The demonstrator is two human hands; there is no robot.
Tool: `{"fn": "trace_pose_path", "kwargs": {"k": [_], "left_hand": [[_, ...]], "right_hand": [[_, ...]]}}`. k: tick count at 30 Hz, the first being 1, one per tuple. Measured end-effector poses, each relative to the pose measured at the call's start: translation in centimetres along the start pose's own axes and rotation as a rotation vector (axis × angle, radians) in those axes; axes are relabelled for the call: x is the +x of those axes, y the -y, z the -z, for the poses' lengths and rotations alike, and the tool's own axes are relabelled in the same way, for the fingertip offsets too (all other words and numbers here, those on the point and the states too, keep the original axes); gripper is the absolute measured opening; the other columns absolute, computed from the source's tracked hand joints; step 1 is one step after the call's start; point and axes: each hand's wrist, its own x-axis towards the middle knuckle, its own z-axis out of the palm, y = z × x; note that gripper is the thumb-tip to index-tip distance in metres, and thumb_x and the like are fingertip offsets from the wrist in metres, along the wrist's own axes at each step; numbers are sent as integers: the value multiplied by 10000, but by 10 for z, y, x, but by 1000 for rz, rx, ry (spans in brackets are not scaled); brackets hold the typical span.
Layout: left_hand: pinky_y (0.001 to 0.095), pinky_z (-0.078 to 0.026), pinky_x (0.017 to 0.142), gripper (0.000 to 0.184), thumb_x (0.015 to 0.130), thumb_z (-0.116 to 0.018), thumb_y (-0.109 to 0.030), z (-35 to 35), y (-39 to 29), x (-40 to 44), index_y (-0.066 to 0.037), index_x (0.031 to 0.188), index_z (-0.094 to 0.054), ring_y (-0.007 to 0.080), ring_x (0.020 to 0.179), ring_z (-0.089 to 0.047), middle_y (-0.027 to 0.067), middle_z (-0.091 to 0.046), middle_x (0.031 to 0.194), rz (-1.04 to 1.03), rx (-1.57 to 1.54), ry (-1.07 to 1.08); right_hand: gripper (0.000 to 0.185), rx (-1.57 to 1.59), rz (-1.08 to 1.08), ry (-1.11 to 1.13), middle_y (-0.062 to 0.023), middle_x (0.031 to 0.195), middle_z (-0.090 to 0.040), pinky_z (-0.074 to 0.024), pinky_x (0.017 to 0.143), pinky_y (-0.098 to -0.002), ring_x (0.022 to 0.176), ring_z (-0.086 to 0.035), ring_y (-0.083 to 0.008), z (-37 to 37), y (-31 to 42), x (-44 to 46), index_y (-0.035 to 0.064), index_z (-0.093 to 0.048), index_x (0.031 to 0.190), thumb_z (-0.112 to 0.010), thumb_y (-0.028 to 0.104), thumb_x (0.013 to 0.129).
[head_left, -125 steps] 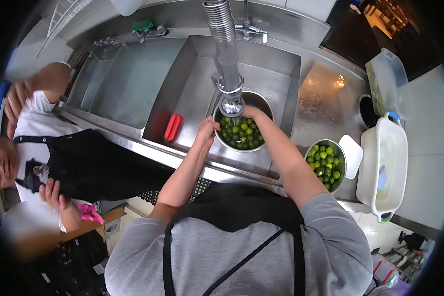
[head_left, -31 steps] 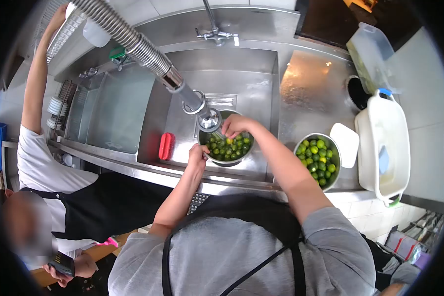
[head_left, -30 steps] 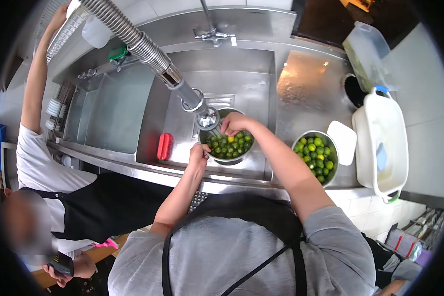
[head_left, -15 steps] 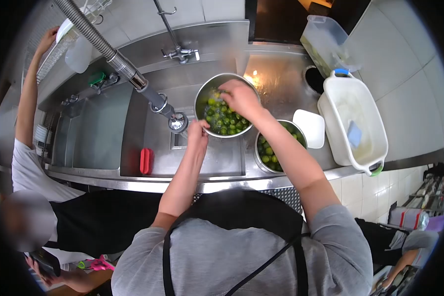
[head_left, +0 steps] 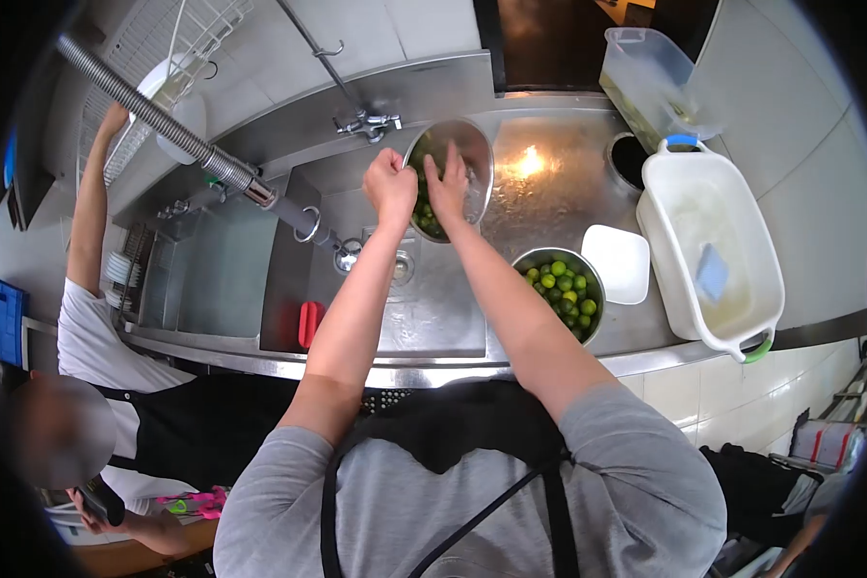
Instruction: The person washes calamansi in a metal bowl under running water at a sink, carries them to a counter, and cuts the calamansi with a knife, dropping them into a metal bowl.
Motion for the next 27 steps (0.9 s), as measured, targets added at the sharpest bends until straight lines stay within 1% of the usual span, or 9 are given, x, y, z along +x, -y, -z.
{"fn": "trace_pose_path", "kwargs": {"k": [1, 3, 6, 7, 14, 20, 22, 25, 27], "left_hand": [[392, -372, 520, 103, 585, -517, -33, -2, 0, 0, -45, 579, -415, 330, 527, -481, 141, -479, 524, -4, 8, 5], [404, -379, 514, 102, 584, -520, -33, -4, -1, 0, -43, 574, -419, 351, 528, -493, 150, -490, 525, -42, 67, -2], [391, -382, 521, 102, 582, -511, -49, -6, -4, -5, -40, 576, -409, 328, 518, -488, 135, -478, 516, -84, 68, 3], [391, -382, 521, 102, 582, -511, -49, -7, -6, -5, -40, 576, -409, 328, 518, -488, 135, -478, 516, -86, 73, 6], [413, -379, 509, 84, 579, -500, -31, -18, -21, -7, -40, 581, -417, 355, 528, -500, 151, -484, 521, -188, 128, 59], [419, -377, 506, 75, 589, -510, -30, -35, -28, -8, -40, 586, -435, 360, 543, -507, 160, -501, 548, -273, 148, 78], [418, -377, 506, 74, 594, -516, -34, -41, -32, -9, -40, 588, -443, 359, 546, -509, 159, -503, 550, -288, 150, 83], [417, -375, 505, 84, 600, -537, -43, -49, -38, -13, -41, 590, -454, 358, 553, -512, 155, -511, 558, -297, 150, 109], [417, -373, 501, 97, 599, -554, -48, -53, -43, -16, -41, 585, -458, 356, 558, -514, 150, -514, 560, -301, 142, 123]], "right_hand": [[613, 6, -8, -2, -246, 1279, -350, -275, 977, -408, 1160, -356, -373, -6, 2, -1, 111, -301, 1319, -449, 464, 840], [568, 121, -38, -118, -245, 1279, -347, -282, 958, -431, 1146, -356, -400, -18, 5, -2, 177, -313, 1317, -441, 460, 843], [574, 191, -64, -127, -244, 1277, -345, -281, 941, -450, 1139, -347, -418, -28, 1, 0, 175, -313, 1318, -442, 465, 840], [576, 206, -94, -116, -229, 1280, -348, -273, 941, -437, 1157, -338, -394, -30, 0, 1, 179, -315, 1318, -440, 472, 838], [561, 306, -120, -150, -191, 1292, -346, -252, 949, -421, 1173, -341, -342, -43, -12, 12, 191, -317, 1319, -419, 470, 844], [535, 363, -78, -230, -164, 1276, -363, -262, 938, -421, 1167, -350, -320, -46, -29, 21, 193, -312, 1318, -437, 413, 847], [515, 461, -127, -250, -154, 1247, -388, -271, 933, -427, 1160, -356, -319, -41, -27, 25, 181, -306, 1316, -455, 347, 852], [507, 391, -72, -328, -155, 1235, -400, -293, 923, -425, 1154, -364, -318, -28, -25, 26, 166, -298, 1316, -469, 286, 854], [506, 418, -93, -324, -162, 1234, -402, -310, 915, -423, 1145, -373, -325, -17, -21, 28, 148, -304, 1310, -481, 262, 849]]}}
